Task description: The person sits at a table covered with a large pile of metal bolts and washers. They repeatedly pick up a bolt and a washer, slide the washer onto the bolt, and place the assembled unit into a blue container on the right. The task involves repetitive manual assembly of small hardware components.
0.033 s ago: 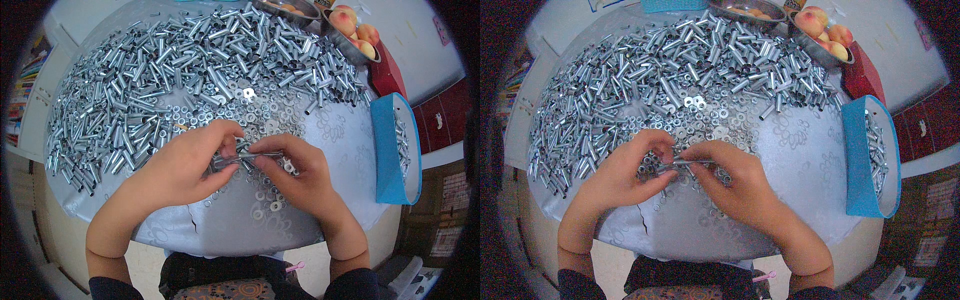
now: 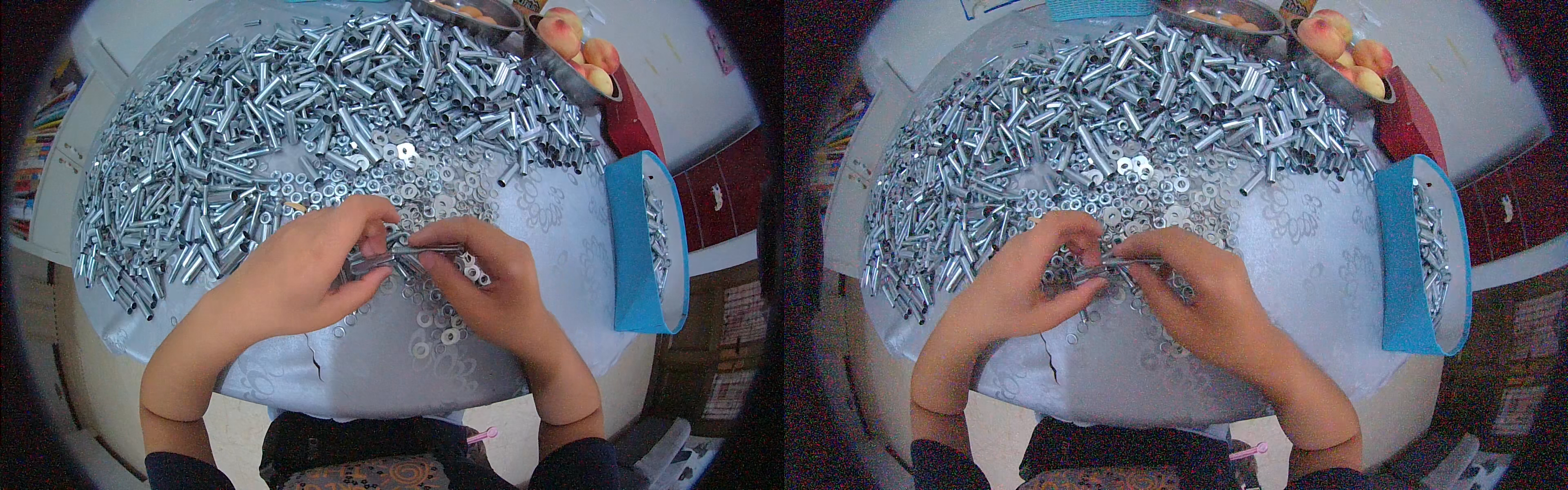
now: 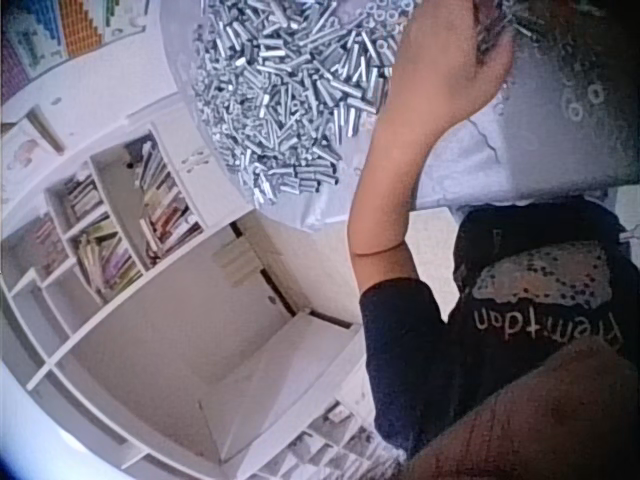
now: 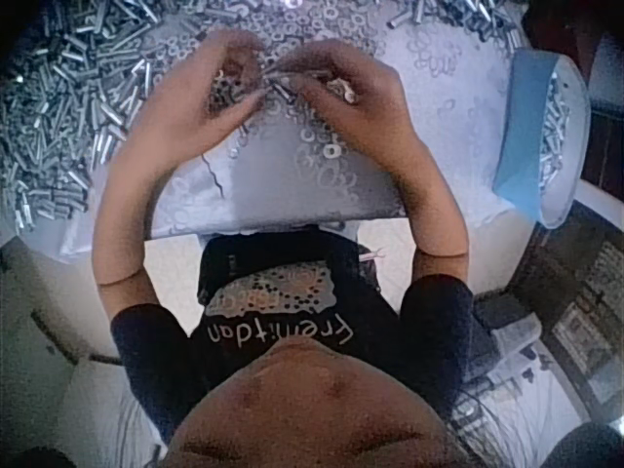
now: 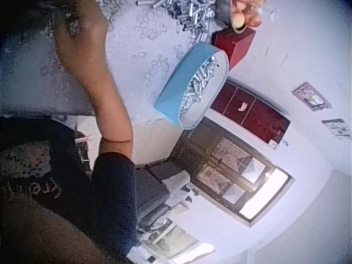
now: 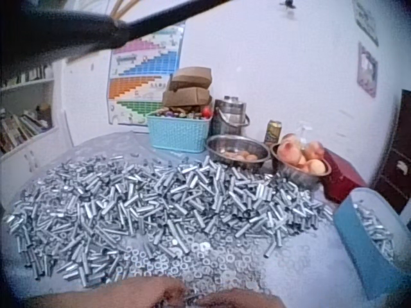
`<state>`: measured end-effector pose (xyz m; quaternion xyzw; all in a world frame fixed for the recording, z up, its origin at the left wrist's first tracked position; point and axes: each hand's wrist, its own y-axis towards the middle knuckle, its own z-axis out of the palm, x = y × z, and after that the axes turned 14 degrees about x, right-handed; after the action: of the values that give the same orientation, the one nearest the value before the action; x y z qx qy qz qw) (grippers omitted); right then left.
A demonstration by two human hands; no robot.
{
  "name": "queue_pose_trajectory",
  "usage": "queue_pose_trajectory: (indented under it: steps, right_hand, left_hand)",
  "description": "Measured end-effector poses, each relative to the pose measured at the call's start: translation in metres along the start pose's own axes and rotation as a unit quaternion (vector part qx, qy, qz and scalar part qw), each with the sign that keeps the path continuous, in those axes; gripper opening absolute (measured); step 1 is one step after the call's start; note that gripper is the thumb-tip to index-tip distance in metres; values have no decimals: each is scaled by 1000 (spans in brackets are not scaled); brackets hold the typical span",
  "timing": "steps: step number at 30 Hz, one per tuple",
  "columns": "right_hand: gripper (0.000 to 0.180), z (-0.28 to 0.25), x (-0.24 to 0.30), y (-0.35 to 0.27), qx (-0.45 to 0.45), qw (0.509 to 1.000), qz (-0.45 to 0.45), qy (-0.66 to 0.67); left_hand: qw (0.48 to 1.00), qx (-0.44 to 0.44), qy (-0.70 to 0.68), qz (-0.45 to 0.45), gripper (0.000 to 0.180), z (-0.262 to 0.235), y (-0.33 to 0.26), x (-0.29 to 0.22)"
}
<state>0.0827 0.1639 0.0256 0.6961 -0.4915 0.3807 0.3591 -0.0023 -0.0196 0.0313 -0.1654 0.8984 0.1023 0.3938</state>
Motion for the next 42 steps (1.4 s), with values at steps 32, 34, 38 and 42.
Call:
queue_pose_trajectory:
  steps: [32, 34, 38, 42]
  right_hand:
    - [56, -11, 8, -2, -17, 989, -54, -136]
    - [51, -20, -1, -2, -71, 980, -24, -186]
    - [33, -27, -9, 1, -88, 951, 3, -297]
    - [24, -26, -11, -1, 13, 934, -10, -358]
  left_hand:
    - [897, -43, -440, -14, 32, 18, 8, 7]
    - [889, -29, -456, -32, 32, 16, 9, 9]
    - [892, -30, -449, -47, 29, 13, 9, 6]
    - [905, -10, -419, -66, 27, 8, 9, 2]
